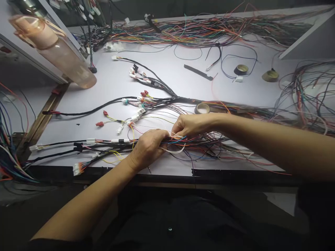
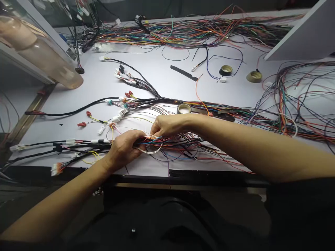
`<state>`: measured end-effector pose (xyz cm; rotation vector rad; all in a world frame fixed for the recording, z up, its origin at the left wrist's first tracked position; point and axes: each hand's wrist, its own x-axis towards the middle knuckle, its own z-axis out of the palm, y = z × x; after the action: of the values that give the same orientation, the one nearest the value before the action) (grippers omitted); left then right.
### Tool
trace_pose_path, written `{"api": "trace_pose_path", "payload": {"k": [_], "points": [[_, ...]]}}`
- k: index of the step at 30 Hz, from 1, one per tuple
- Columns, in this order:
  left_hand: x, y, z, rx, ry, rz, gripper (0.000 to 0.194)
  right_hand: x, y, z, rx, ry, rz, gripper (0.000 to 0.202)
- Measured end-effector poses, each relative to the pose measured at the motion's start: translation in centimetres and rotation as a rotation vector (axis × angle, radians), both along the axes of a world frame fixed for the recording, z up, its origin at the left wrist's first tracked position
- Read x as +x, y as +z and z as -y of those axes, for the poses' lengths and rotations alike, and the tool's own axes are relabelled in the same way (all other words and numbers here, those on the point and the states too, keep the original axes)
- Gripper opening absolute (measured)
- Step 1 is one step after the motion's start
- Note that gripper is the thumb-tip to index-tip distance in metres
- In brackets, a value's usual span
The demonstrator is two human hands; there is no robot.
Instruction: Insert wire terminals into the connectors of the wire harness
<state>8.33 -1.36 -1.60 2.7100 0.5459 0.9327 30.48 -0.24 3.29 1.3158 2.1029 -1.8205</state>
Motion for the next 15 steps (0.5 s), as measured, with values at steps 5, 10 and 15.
{"api": "trace_pose_path", "payload": {"k": [5, 10, 15], "points": [[-0.1, -0.1, 0.0, -0.018, 0.001, 0.055, 0.016, -0.3, -0.1, 0.1, -0.050, -0.097, 0.041, 0.027], [-0.1, 0.1, 0.1, -0.045, -0.037, 0.084, 0.020, -0.8, 0.2, 0.2, 0.002, -0.134, 0.087, 0.016], [0.0, 0.0, 0.0, -0.022, -0.046, 0.103, 0.020, -1.3, 1.0, 0.3, 0.101, -0.181, 0.056, 0.014]]}}
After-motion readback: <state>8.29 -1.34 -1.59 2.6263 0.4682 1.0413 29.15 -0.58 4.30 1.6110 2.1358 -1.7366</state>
